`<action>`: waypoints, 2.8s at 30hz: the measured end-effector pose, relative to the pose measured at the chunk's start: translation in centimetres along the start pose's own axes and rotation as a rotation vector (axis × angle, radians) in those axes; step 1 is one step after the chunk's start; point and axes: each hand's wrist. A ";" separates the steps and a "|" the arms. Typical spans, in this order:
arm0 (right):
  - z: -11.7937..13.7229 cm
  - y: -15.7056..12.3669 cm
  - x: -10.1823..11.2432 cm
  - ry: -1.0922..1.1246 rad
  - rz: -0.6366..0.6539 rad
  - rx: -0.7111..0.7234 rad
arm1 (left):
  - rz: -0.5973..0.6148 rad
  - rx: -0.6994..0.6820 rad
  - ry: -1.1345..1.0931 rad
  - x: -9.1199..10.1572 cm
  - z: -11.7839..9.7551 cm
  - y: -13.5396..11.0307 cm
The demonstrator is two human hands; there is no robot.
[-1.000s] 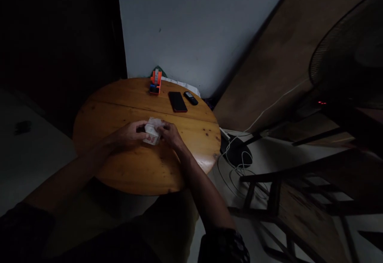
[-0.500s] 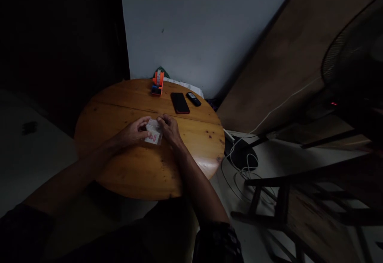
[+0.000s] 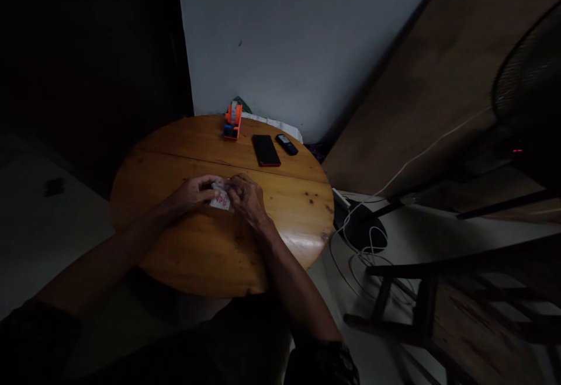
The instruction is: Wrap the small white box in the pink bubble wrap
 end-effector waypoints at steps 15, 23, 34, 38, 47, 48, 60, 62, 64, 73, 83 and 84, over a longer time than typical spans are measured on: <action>-0.1 0.0 1.0 -0.195 0.185 0.162 | -0.065 -0.201 0.550 0.6 0.5 0.5; 0.3 0.1 2.3 -0.252 0.291 0.145 | -0.052 -0.214 0.566 0.7 0.8 0.6; -0.4 0.1 2.0 -0.251 0.256 0.188 | -0.146 -0.123 0.400 -0.1 0.8 0.4; -0.3 0.1 1.9 -0.243 0.260 0.190 | -0.170 -0.086 0.328 -0.6 0.9 0.8; -1.1 0.3 1.4 -0.108 0.253 0.150 | -0.203 -0.118 0.167 -0.9 1.3 0.9; -1.1 0.4 1.4 -0.083 0.255 0.142 | -0.206 -0.122 0.169 -0.9 1.4 0.9; -1.6 0.3 1.3 0.043 0.181 0.020 | -0.262 -0.153 0.193 -0.9 2.5 1.2; -1.0 0.1 1.4 -0.084 0.204 0.076 | -0.260 -0.154 0.186 -0.9 2.5 1.2; -0.6 0.0 1.4 -0.192 0.210 0.137 | -0.258 -0.147 0.180 -0.9 2.5 1.1; -0.6 -0.3 0.6 -0.195 0.187 0.067 | -0.291 -0.132 0.216 -1.3 2.3 0.4; -0.4 -1.4 -0.1 -0.049 0.020 -0.019 | -0.310 -0.108 0.300 -1.8 1.7 -0.7; -0.5 -1.5 -0.2 -0.052 0.024 -0.020 | -0.306 -0.109 0.303 -1.8 1.7 -0.7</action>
Point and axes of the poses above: each hand's wrist, its own y-axis towards the middle knuckle, its own x-axis out of the back of the hand, z = x × y, and after that the axes turned 4 degrees about -x, right-handed
